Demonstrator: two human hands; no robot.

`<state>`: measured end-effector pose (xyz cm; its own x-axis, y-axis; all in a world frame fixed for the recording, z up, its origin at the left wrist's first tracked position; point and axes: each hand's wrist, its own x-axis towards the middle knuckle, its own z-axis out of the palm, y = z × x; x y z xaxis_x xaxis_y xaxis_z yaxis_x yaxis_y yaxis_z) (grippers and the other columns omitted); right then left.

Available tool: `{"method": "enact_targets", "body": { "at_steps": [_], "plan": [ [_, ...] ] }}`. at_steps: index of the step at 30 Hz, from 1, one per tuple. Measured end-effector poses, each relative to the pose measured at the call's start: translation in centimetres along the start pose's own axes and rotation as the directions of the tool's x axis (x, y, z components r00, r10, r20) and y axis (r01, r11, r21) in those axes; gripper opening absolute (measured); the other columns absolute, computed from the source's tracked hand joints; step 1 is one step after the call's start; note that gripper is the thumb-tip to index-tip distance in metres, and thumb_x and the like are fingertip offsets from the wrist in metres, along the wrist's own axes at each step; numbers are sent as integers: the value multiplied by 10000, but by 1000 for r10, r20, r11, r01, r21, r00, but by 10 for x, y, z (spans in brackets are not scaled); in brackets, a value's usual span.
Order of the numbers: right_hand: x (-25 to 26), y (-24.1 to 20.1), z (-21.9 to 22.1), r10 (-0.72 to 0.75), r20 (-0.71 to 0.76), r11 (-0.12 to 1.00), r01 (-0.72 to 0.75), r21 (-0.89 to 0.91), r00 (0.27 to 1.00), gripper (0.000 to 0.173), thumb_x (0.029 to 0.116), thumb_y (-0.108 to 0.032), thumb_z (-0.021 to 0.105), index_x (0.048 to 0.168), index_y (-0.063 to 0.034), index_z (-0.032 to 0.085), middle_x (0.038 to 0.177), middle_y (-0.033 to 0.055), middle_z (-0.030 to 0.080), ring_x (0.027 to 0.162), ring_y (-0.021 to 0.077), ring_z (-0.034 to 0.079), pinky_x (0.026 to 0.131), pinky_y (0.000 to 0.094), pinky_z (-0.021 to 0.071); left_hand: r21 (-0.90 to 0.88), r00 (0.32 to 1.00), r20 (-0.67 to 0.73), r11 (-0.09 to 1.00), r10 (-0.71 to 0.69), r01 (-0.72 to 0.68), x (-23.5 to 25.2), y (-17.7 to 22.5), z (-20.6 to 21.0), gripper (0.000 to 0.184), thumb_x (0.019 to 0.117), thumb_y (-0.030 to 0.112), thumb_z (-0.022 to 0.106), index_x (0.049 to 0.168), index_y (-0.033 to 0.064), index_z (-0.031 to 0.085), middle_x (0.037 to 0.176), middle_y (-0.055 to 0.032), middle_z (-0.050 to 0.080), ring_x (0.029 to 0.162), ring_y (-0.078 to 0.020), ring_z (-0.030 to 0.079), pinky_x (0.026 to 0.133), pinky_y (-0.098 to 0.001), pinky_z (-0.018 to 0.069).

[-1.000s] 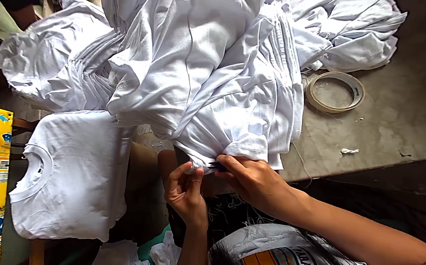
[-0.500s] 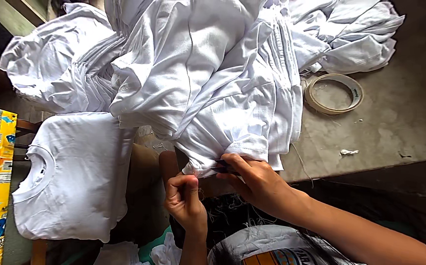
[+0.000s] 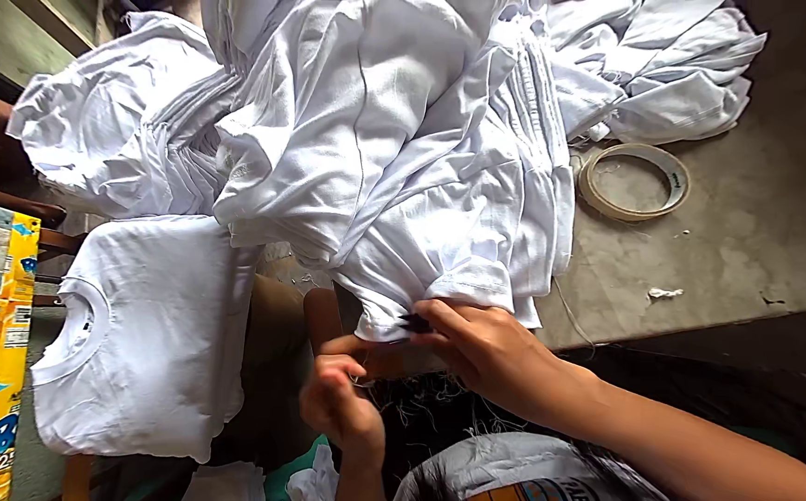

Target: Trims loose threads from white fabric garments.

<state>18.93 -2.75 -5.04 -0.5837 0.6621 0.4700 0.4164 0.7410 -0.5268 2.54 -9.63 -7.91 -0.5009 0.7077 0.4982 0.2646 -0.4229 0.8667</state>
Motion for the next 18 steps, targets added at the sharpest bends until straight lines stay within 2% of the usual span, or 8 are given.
{"method": "enact_targets", "body": {
  "at_steps": [2, 4, 5, 7, 9, 11, 15, 18],
  "plan": [
    [2, -2, -24, 28, -37, 985, -21, 174, 999, 286, 1046, -295, 548, 1091, -23, 626, 847, 73, 631, 654, 90, 573, 571, 199, 475, 228, 997, 55, 973, -46, 32, 26, -8, -17, 433, 1088, 449, 397, 991, 135, 678, 1023, 94, 692, 1052, 19, 629, 934, -209, 502],
    [12, 1, -50, 50, -151, 980, -19, 200, 987, 245, 1018, -289, 616, 1116, -65, 602, 951, 44, 623, 724, 4, 538, 610, 124, 435, 292, 979, 81, 943, -188, 157, 53, -20, -16, 371, 1005, 271, 578, 1115, -75, 657, 1099, -80, 654, 1025, -34, 611, 885, -218, 508],
    [23, 9, -58, 46, -206, 991, -19, 129, 977, 230, 977, -265, 653, 1099, -75, 605, 937, 37, 605, 678, 5, 498, 563, 132, 395, 280, 969, 75, 938, -235, 206, 63, -25, -10, 326, 949, 188, 627, 1124, -87, 634, 1087, -88, 647, 999, -35, 616, 862, -216, 517],
    [54, 33, -61, 39, -216, 997, -52, -53, 976, 247, 884, -169, 697, 1079, -21, 668, 977, 130, 642, 647, 157, 552, 521, 301, 434, 234, 977, 27, 951, -213, 201, 82, -25, 5, 209, 900, 96, 655, 1062, -36, 648, 978, -18, 669, 928, -3, 643, 823, -204, 542],
    [84, 64, -51, 136, -78, 983, -144, -115, 988, 297, 896, -111, 729, 1162, 14, 689, 1169, 240, 667, 812, 383, 692, 635, 558, 543, 198, 989, -2, 969, -148, 146, 99, -15, 16, 122, 917, 80, 662, 1013, 5, 669, 910, 32, 688, 893, 5, 653, 821, -216, 543],
    [108, 94, -39, 212, 18, 968, -208, -144, 977, 301, 938, -122, 701, 1213, 0, 684, 1325, 250, 625, 941, 455, 697, 740, 643, 542, 47, 993, -24, 992, -116, 117, 114, -2, 30, 48, 964, 48, 614, 993, 50, 652, 880, 84, 693, 882, 8, 670, 850, -242, 567],
    [130, 98, -49, 73, -148, 993, -86, -83, 986, 145, 956, -42, 632, 1039, 62, 690, 925, 236, 688, 796, 408, 679, 704, 600, 521, -423, 977, 40, 883, -209, 206, 134, 12, 65, 295, 1020, 41, 500, 1294, 109, 415, 1162, 39, 590, 1101, -68, 615, 1007, -323, 521],
    [140, 83, -70, -20, -217, 997, 3, -77, 976, 147, 969, -35, 607, 1019, 65, 702, 907, 213, 682, 758, 357, 665, 682, 536, 522, -560, 892, 153, 707, -425, 433, 142, 32, 85, 58, 1078, 154, 486, 1122, 169, 521, 911, 45, 700, 765, -27, 699, 701, -176, 591]
  ]
}}
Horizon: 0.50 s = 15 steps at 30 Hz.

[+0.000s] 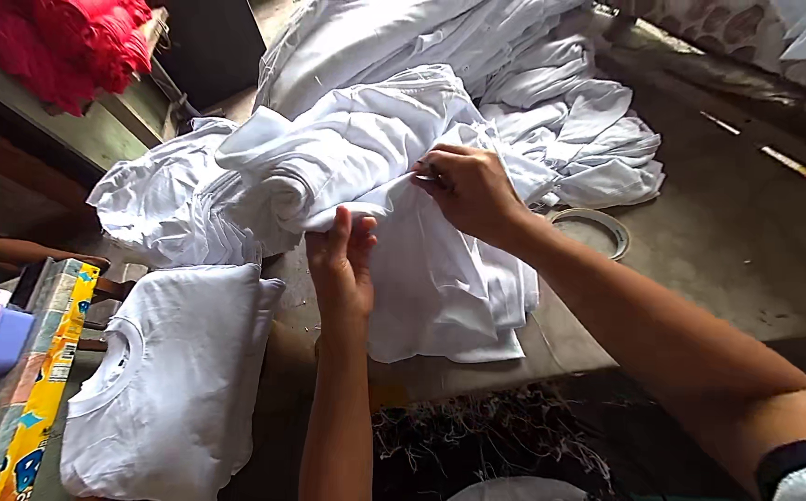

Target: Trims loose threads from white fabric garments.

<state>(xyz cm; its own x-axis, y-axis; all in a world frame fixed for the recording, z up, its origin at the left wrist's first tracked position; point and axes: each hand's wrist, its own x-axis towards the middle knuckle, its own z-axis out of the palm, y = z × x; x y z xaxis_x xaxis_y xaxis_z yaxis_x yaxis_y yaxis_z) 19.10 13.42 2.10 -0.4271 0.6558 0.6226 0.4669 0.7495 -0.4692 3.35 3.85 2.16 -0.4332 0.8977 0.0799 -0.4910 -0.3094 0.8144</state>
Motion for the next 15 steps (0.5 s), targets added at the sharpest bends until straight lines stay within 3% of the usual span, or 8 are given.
{"method": "enact_targets", "body": {
  "at_steps": [2, 4, 6, 7, 8, 10, 13, 15],
  "plan": [
    [5, -1, -2, 6, 10, 1000, -6, -12, 1000, 157, 979, -41, 591, 1004, 73, 696, 898, 219, 673, 771, 372, 662, 685, 550, 513, 227, 1000, 16, 974, -5, 1, 1, -1, 1, 79, 1070, 206, 524, 1103, 149, 567, 857, 54, 681, 661, -2, 647, 615, -143, 551],
    [9, 2, -2, 11, 37, 1000, -10, -15, 999, 172, 997, -62, 575, 984, 71, 683, 882, 209, 658, 777, 364, 651, 693, 547, 504, 665, 968, 39, 716, 250, -211, 7, -9, -18, 227, 1009, 277, 644, 1120, 80, 641, 928, 34, 671, 728, 9, 607, 652, -163, 505],
    [10, 5, -3, -10, 82, 1000, 10, -1, 997, 159, 988, -61, 592, 987, 59, 695, 901, 200, 670, 786, 353, 661, 707, 546, 519, 881, 887, 126, 361, 445, -306, 13, -11, -38, 490, 955, 412, 698, 1193, -15, 665, 1213, -166, 627, 1102, -213, 609, 954, -399, 497],
    [9, 7, -3, -25, 90, 1000, 24, 15, 996, 151, 980, -63, 602, 971, 50, 702, 894, 187, 669, 773, 333, 656, 693, 526, 516, 907, 890, 141, 303, 433, -291, 13, -10, -41, 586, 965, 447, 669, 1274, -47, 606, 1318, -235, 565, 1231, -296, 558, 1051, -471, 441],
    [7, 8, -1, -35, 79, 999, 32, 34, 996, 148, 972, -69, 605, 950, 36, 707, 866, 165, 657, 747, 300, 637, 669, 490, 499, 921, 916, 129, 297, 380, -253, 12, -9, -39, 634, 981, 467, 638, 1345, -44, 542, 1342, -232, 566, 1252, -286, 569, 1074, -466, 444],
    [10, 5, -1, -7, 51, 998, 4, 68, 999, 180, 988, -88, 585, 939, 19, 721, 808, 133, 644, 721, 253, 614, 664, 449, 478, 898, 961, 96, 394, 261, -197, 15, -13, -29, 531, 970, 438, 676, 1218, -29, 630, 1090, -173, 693, 1007, -220, 675, 907, -451, 533],
    [28, -11, -12, 57, 16, 991, -58, 120, 998, 219, 1030, -92, 522, 952, 38, 680, 805, 141, 654, 742, 236, 628, 719, 453, 496, 726, 996, 73, 683, 42, -82, 24, -9, -7, 332, 978, 249, 685, 1187, -1, 618, 994, -68, 677, 898, -100, 651, 846, -341, 553],
    [34, -27, -22, 36, -96, 981, -17, 193, 995, 247, 1062, -117, 471, 963, 16, 653, 799, 61, 648, 707, 99, 589, 699, 310, 486, 454, 996, 86, 891, -19, -23, 21, 3, 10, 166, 1029, 167, 562, 1155, 60, 572, 937, 3, 651, 856, -57, 652, 806, -288, 572]
  ]
}}
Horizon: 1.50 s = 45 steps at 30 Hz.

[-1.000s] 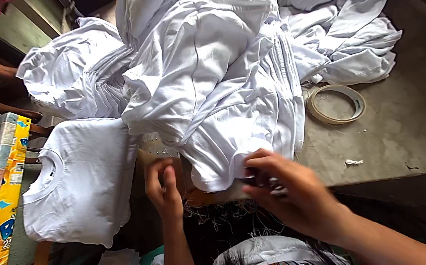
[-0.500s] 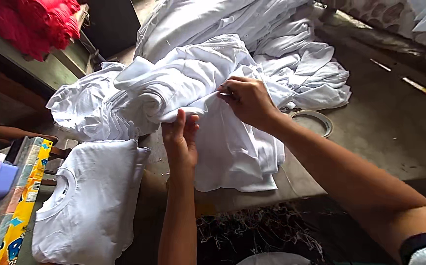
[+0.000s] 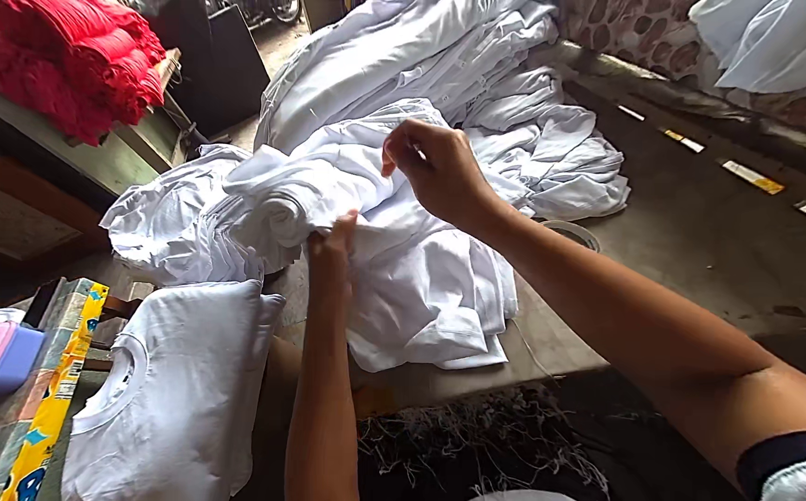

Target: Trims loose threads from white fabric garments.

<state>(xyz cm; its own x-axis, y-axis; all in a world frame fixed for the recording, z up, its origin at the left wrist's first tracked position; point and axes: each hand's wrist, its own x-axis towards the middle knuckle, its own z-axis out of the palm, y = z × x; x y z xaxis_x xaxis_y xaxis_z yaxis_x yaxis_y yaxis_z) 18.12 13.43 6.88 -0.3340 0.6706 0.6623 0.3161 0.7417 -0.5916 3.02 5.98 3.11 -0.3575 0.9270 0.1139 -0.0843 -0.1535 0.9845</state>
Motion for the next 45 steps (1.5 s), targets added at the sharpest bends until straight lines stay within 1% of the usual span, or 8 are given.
{"method": "enact_targets", "body": {
  "at_steps": [5, 10, 14, 24, 28, 35, 38, 45],
  "plan": [
    [-36, -39, -33, -162, -188, 949, 205, 240, 969, 231, 1095, -124, 419, 950, -39, 577, 827, -96, 615, 632, -120, 463, 553, 80, 378, -588, 906, 419, 743, -59, 320, -72, 16, 3, 187, 995, 305, 583, 914, 248, 742, 817, 81, 731, 743, -11, 703, 680, -200, 593],
    [-117, -31, -67, -123, -21, 969, 125, 215, 992, 214, 1098, -294, 464, 1006, -167, 609, 859, -146, 613, 684, -109, 519, 581, 83, 441, -305, 791, 335, 735, -513, 606, -175, -47, -16, 111, 947, 52, 538, 989, 129, 607, 747, 42, 723, 601, -16, 673, 557, -180, 560],
    [-189, -18, -38, -129, 327, 992, 121, 44, 936, 390, 989, -471, 617, 968, -86, 671, 859, 46, 646, 633, 67, 557, 519, 199, 418, -95, 864, 331, 897, -380, 431, -225, -93, -53, 378, 1080, 293, 474, 712, 253, 549, 545, 195, 391, 469, 90, 372, 448, -102, 309],
    [-253, -2, -9, -147, 385, 970, 209, -126, 911, 184, 1010, -195, 531, 929, -88, 657, 859, 107, 630, 578, 181, 528, 473, 295, 372, 665, 980, 106, 721, 168, -195, -220, -85, -108, 352, 1073, 262, 447, 843, 50, 611, 864, 4, 622, 891, 9, 604, 824, -148, 499],
    [-259, -1, -19, -74, 345, 986, 121, -117, 936, 211, 994, -279, 610, 1005, -78, 673, 894, 109, 610, 631, 159, 546, 505, 256, 406, 652, 946, 69, 703, 316, -282, -210, -85, -106, 319, 970, 357, 637, 1164, 107, 598, 1194, 36, 595, 1215, -5, 523, 1032, -196, 431],
    [-259, -2, -25, -19, 325, 983, 76, -164, 946, 163, 927, -77, 560, 942, -77, 723, 945, 136, 648, 559, 144, 518, 461, 267, 377, 667, 950, 17, 704, 313, -244, -197, -87, -66, 463, 1004, 404, 582, 1210, -10, 596, 1240, -76, 593, 1249, -84, 500, 1066, -264, 390],
    [-260, -10, -29, -34, 242, 995, 57, -87, 970, 90, 1013, -122, 536, 1017, -95, 622, 978, 102, 570, 655, 111, 481, 558, 210, 391, 641, 988, -4, 758, 157, -118, -188, -90, -58, 453, 1012, 398, 526, 955, 3, 741, 1274, -186, 597, 1346, -270, 415, 1156, -476, 249],
    [-270, 3, -39, -133, 235, 950, 191, -245, 963, 118, 1017, -96, 528, 1093, -83, 616, 1012, 137, 566, 670, 166, 471, 558, 254, 375, 390, 957, -169, 907, 238, -157, -193, -90, -45, 257, 759, 349, 862, 715, 175, 678, 1014, 102, 688, 1140, -19, 570, 986, -185, 449]
  ]
}}
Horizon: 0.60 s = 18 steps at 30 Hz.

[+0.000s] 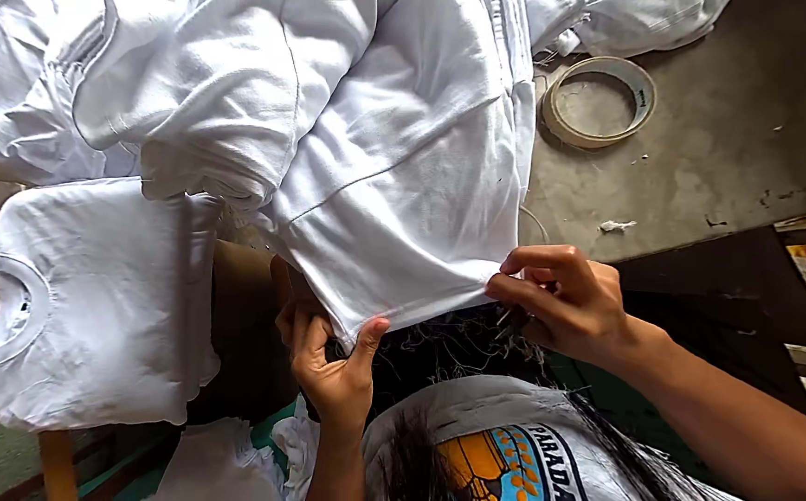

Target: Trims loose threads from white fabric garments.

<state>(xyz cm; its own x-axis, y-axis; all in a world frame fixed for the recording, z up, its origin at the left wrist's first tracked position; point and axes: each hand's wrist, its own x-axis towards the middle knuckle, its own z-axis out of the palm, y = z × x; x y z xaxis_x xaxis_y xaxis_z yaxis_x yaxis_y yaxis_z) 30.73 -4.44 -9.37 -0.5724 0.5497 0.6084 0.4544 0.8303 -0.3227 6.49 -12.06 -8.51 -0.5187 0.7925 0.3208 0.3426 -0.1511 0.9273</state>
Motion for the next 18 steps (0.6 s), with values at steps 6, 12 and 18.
{"method": "enact_targets", "body": {
  "at_steps": [6, 12, 18],
  "plan": [
    [-4, 7, 9, 16, 14, 998, -15, -62, 1000, 134, 1019, -83, 501, 1049, -75, 631, 993, 146, 568, 666, 181, 475, 545, 275, 366, -33, 997, 74, 999, 0, 2, -3, -2, -3, 279, 811, 355, 833, 770, 191, 612, 932, 118, 667, 1040, 15, 614, 911, -152, 500],
    [-2, 10, 10, 14, -7, 997, -14, -73, 1000, 139, 1020, -95, 505, 1035, -70, 641, 985, 144, 566, 677, 174, 474, 555, 266, 356, -49, 984, 177, 999, 20, -11, -1, -4, -19, 226, 1005, 299, 607, 845, 169, 700, 1014, 113, 704, 1218, -56, 564, 1088, -233, 403],
    [-3, 10, 10, 14, 2, 996, -13, -86, 1000, 141, 1018, -96, 500, 1036, -74, 638, 975, 144, 584, 676, 190, 493, 551, 279, 367, 113, 985, 156, 990, 71, -89, 3, -16, -40, 241, 997, 335, 634, 812, 206, 720, 975, 118, 716, 1248, -106, 558, 1162, -307, 328]
  ]
}}
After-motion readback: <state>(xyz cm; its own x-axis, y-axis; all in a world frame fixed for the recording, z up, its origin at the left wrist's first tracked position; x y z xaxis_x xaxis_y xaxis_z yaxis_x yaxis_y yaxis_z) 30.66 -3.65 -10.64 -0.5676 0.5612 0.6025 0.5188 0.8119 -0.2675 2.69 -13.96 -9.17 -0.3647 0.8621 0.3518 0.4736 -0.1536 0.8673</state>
